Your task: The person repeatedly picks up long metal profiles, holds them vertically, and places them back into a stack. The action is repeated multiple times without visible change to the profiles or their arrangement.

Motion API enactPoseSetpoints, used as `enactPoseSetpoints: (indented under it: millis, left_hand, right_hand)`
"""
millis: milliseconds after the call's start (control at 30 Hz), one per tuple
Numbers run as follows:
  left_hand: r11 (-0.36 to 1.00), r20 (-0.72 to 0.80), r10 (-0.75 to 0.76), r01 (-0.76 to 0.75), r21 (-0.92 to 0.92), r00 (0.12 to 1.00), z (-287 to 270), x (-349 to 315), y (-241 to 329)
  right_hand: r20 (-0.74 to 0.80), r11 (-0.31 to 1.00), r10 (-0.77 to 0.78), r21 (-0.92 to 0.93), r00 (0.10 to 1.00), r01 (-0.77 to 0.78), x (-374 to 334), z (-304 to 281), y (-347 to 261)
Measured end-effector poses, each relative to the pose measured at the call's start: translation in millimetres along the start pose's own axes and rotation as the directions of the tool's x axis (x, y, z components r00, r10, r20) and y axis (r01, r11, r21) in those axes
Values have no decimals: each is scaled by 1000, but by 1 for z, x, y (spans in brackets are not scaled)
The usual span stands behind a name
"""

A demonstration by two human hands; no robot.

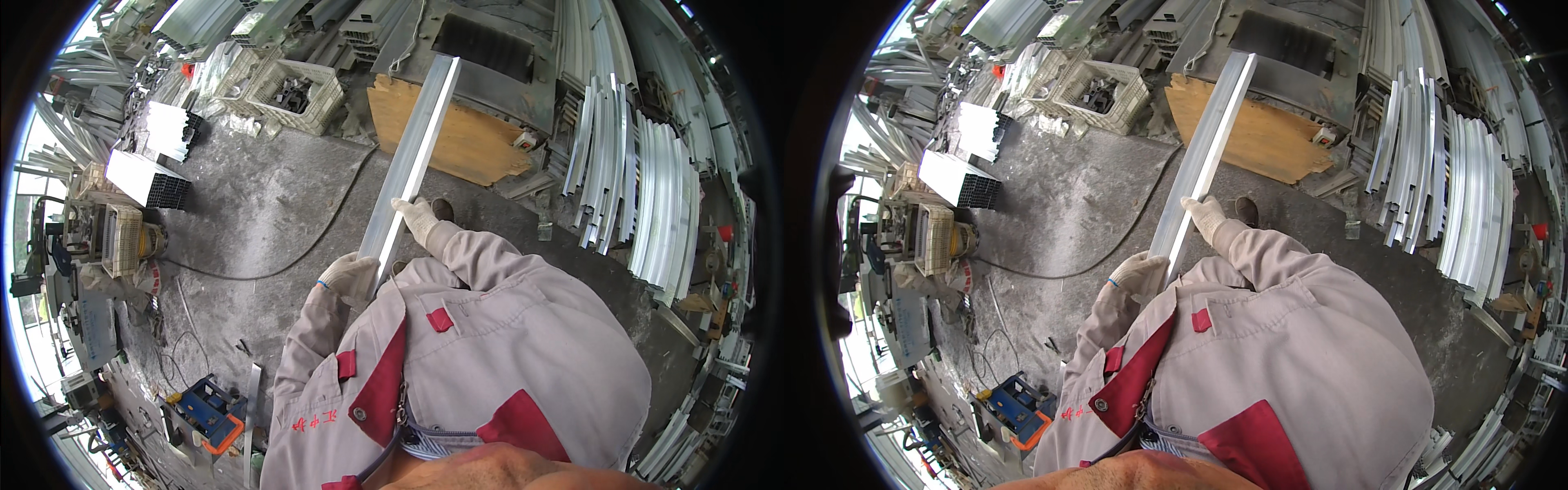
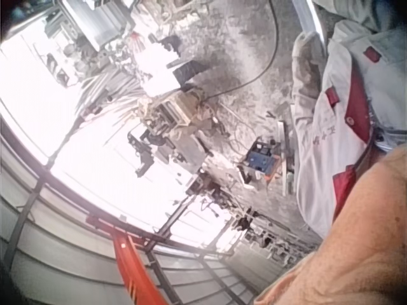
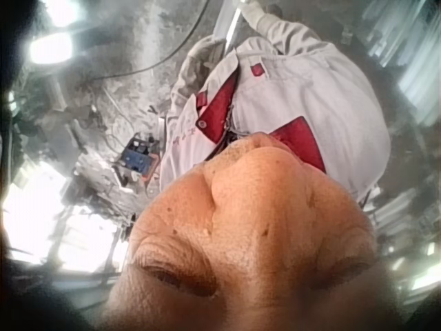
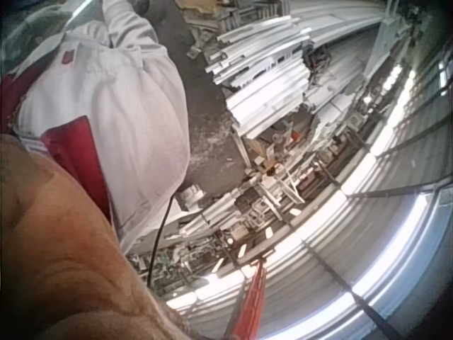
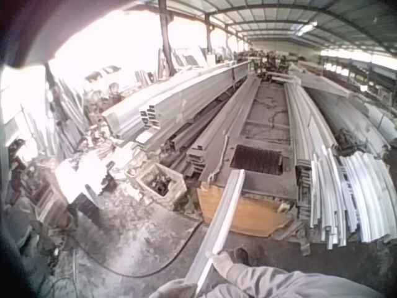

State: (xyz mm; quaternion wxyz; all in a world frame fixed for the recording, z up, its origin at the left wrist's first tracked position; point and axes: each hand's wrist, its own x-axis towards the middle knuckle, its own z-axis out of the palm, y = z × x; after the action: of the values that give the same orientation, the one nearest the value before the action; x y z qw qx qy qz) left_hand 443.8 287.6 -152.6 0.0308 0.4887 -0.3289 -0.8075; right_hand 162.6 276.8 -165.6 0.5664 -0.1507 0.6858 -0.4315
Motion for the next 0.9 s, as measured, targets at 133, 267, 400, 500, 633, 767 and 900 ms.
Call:
enactPoseSetpoints:
  millis: [133, 267, 400, 500, 633, 767, 900]
  left_hand:
    - [990, 74, 22, -12, -137, 997, 2, -5, 3]
    - [988, 141, 35, -13, -153, 989, 5, 2, 1]
    - [989, 120, 10, 8, -150, 993, 12, 19, -5]
    - [988, 62, 95, -102, 113, 994, 23, 25, -11]
    - [983, 40, 152, -155, 101, 988, 38, 28, -12]
    - [975, 3, 151, -150, 163, 988, 42, 34, -1]
    - [970, -18, 151, -145, 193, 988, 49, 47, 17]
  right_hand:
    - [-5, 981, -77, -178, 997, 75, 1, -3, 10]
    - [53, 950, -21, -309, 998, 37, 15, -9, 26]
    - [132, 875, 65, -485, 989, 7, 31, -18, 38]
    - [243, 909, 85, -416, 966, 24, 30, -32, 34]
    - [193, 887, -16, -450, 981, 103, 20, -39, 4]
    - [-38, 626, -398, -742, 917, 241, 16, -43, -48]
    - [9, 342, -511, -915, 859, 213, 31, -30, -100]
